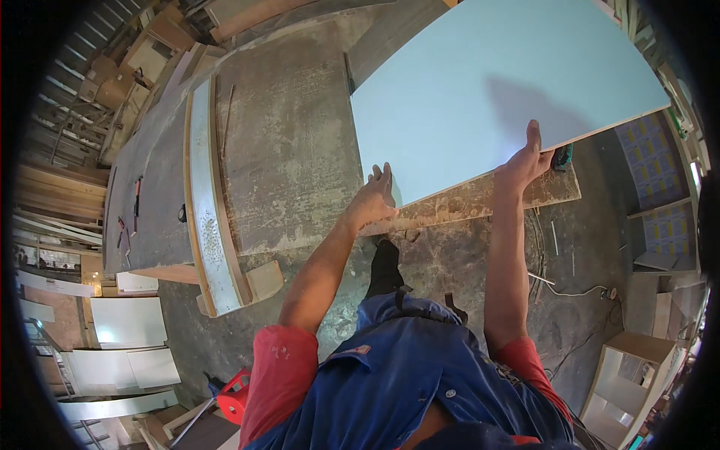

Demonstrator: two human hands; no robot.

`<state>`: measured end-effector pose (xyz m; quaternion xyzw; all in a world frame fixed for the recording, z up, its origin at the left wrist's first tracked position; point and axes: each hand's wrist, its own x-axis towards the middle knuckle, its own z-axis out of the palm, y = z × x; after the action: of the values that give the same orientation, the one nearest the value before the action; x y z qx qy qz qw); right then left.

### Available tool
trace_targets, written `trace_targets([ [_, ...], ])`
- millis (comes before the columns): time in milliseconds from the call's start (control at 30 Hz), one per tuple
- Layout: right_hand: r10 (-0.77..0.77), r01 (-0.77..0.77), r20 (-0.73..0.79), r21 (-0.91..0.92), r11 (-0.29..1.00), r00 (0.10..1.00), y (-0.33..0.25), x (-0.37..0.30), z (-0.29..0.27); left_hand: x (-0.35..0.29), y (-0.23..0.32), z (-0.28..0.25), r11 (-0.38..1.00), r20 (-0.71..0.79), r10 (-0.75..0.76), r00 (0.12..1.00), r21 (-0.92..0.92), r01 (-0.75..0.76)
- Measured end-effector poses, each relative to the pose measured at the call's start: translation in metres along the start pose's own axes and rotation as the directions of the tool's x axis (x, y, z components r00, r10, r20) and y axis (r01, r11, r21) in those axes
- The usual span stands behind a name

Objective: The person tests the fit of a wooden panel against a structure and a cabinet, marks the panel with a pencil on a workbench, and turns the panel by hand.

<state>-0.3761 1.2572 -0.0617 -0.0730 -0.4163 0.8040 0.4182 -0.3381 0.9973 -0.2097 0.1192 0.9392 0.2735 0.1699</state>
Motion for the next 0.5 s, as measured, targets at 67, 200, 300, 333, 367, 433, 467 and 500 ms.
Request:
trace_targets([
  [67, 0.026, -0.025, -0.037, 0.010, 1.000, 0.999, -0.001, 0.000, 0.004, 0.003, -0.002, -0.001, 1.000, 0.000, 0.004, 1.000, -0.015, -0.004],
  [200, 0.021, -0.021, -0.010, 0.037, 0.999, 1.000, 0.008, 0.008, 0.005, 0.011, -0.004, -0.006, 0.999, 0.013, -0.014, 1.000, -0.045, 0.015],
  [300, 0.037, -0.037, -0.031, 0.012, 0.999, 0.999, 0.013, 0.011, 0.012, 0.019, -0.009, -0.008, 0.999, -0.005, -0.012, 1.000, -0.052, 0.012],
  [333, 0.049, -0.049, -0.042, 0.005, 0.999, 0.998, 0.015, 0.011, 0.014, 0.021, -0.011, -0.009, 0.999, -0.013, -0.008, 1.000, -0.049, 0.008],
  [367, 0.060, -0.060, -0.054, -0.003, 0.998, 0.997, 0.016, 0.012, 0.017, 0.023, -0.014, -0.010, 0.999, -0.018, -0.012, 1.000, -0.053, 0.011],
  [433, 0.069, -0.069, -0.043, 0.018, 0.997, 0.997, 0.018, 0.012, 0.022, 0.026, -0.018, -0.012, 0.996, -0.024, 0.002, 1.000, -0.084, -0.004],
  [467, 0.073, -0.071, -0.044, 0.037, 0.997, 0.996, 0.018, 0.013, 0.024, 0.029, -0.017, -0.014, 0.996, -0.028, 0.003, 1.000, -0.087, -0.005],
  [500, 0.070, -0.069, -0.039, 0.037, 0.997, 0.997, 0.022, 0.016, 0.025, 0.031, -0.016, -0.016, 0.998, -0.022, -0.004, 1.000, -0.071, 0.003],
])
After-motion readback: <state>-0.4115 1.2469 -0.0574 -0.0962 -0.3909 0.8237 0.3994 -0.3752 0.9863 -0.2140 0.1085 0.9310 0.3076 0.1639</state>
